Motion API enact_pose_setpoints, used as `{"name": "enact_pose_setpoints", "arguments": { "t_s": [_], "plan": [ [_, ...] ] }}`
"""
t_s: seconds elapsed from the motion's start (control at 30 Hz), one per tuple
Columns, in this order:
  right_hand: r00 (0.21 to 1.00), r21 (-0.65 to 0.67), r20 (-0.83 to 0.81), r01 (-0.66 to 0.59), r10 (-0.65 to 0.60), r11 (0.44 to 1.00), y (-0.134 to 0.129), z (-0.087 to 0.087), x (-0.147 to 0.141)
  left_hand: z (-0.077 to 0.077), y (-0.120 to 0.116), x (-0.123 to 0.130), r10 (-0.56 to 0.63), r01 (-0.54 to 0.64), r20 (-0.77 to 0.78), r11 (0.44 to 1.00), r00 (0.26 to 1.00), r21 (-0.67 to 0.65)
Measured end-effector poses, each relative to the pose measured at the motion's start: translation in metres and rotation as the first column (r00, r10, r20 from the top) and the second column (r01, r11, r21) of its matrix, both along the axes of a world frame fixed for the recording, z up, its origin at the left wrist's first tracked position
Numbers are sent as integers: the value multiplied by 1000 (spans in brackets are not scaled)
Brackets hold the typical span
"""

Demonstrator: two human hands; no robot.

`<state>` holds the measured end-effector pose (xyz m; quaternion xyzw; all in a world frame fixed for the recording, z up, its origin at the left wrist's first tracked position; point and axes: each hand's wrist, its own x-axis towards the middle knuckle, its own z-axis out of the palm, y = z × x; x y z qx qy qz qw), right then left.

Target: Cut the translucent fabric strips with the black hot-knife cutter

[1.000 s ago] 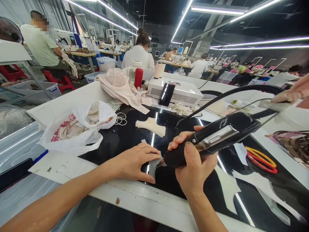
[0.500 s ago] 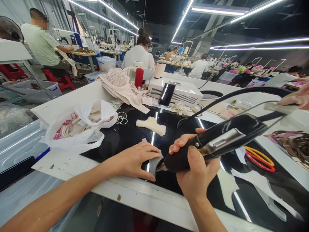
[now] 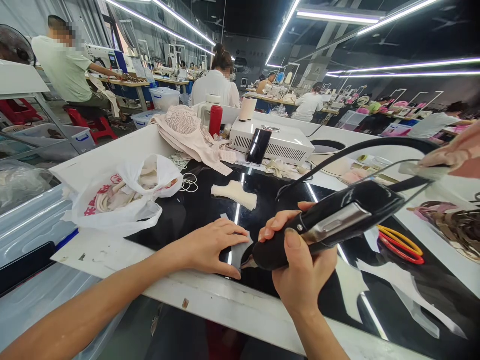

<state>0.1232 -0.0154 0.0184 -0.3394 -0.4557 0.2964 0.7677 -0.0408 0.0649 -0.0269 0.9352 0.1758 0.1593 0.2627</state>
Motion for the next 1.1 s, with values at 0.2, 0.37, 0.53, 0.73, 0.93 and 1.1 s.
{"name": "enact_pose_setpoints", "arguments": {
  "t_s": [0.2, 0.37, 0.53, 0.73, 0.93, 1.1],
  "plan": [
    [998, 19, 9, 56, -56, 998, 0, 2, 11, -6, 5, -3, 40, -39, 84, 999, 996, -17],
    [989, 3, 9, 150, -150, 989, 0, 4, 27, -12, 11, -7, 150, -152, 132, 988, 980, 5],
    [967, 24, 41, 249, -250, 968, 4, 4, 43, -9, 9, -6, 76, -84, 145, 995, 987, 55],
    [936, 38, 53, 347, -348, 937, 10, 7, 47, -6, 5, -3, 7, -18, 113, 995, 994, 103],
    [978, 9, 10, 208, -208, 978, 7, 10, 22, -5, 6, -3, -65, 55, 111, 995, 992, 84],
    [989, 13, 46, 141, -142, 990, 4, 5, 12, -4, 6, -3, -66, 60, 119, 997, 991, 52]
  ]
}}
